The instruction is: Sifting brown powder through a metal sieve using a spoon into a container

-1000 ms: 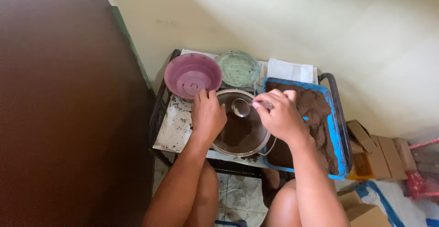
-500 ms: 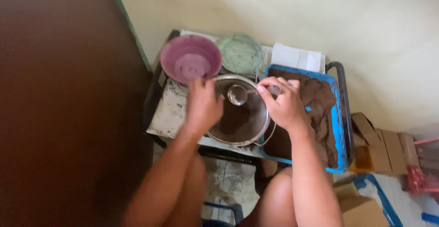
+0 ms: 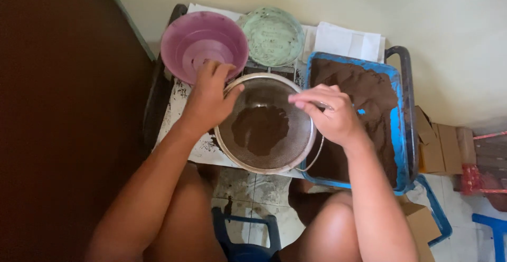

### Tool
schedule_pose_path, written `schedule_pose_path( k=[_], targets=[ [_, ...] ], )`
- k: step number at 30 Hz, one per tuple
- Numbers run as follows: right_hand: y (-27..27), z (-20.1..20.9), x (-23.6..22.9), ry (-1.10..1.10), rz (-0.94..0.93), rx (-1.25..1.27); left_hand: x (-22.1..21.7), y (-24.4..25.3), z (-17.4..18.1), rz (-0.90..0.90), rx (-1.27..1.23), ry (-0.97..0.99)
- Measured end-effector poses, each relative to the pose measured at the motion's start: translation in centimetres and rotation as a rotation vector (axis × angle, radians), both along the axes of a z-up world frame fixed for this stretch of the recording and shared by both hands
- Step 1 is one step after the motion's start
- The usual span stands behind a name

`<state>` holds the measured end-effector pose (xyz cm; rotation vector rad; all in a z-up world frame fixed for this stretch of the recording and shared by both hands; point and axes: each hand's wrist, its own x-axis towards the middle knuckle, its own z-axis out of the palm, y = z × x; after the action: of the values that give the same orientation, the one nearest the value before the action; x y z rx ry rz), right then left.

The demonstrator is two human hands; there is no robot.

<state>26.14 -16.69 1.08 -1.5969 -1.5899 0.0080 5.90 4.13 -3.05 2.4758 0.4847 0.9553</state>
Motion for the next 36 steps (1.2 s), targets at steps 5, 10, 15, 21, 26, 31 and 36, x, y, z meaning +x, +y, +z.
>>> schedule_pose_path(
  k=[5,10,15,21,26,31,36],
  targets=[
    [-0.6,0.3,0.0,0.321,0.232,-0.045,-0.1,-2.4,1.7,-0.048,-0.18,0.115],
    [-0.4,0.3,0.7,0.193,0.13,0.054,0.4,-2.1,0.8,-0.042,-0.214,0.098],
    [-0.4,-0.5,0.4,-0.008,0.075,0.04,0.3,-2.3,1.3,-0.025,-0.287,0.094],
    [-1.1,-0.4,0.3,0.269,0.183,-0.132,0.2,-2.3,1.7,-0.019,-0.426,0.057],
    [-1.0,-0.3,1.0,0.141,0.034,0.043,0.3,-2.5,2.3,-0.036,-0.545,0.045],
    [-1.1,-1.1,0.9,0.008,0.016,-0.037,0.4,-2.5,2.4,-0.045,-0.577,0.057],
    [-1.2,-0.6,0.8,0.219,0.182,-0.089,0.4,-2.1,2.1,-0.039,-0.571,0.06]
  ],
)
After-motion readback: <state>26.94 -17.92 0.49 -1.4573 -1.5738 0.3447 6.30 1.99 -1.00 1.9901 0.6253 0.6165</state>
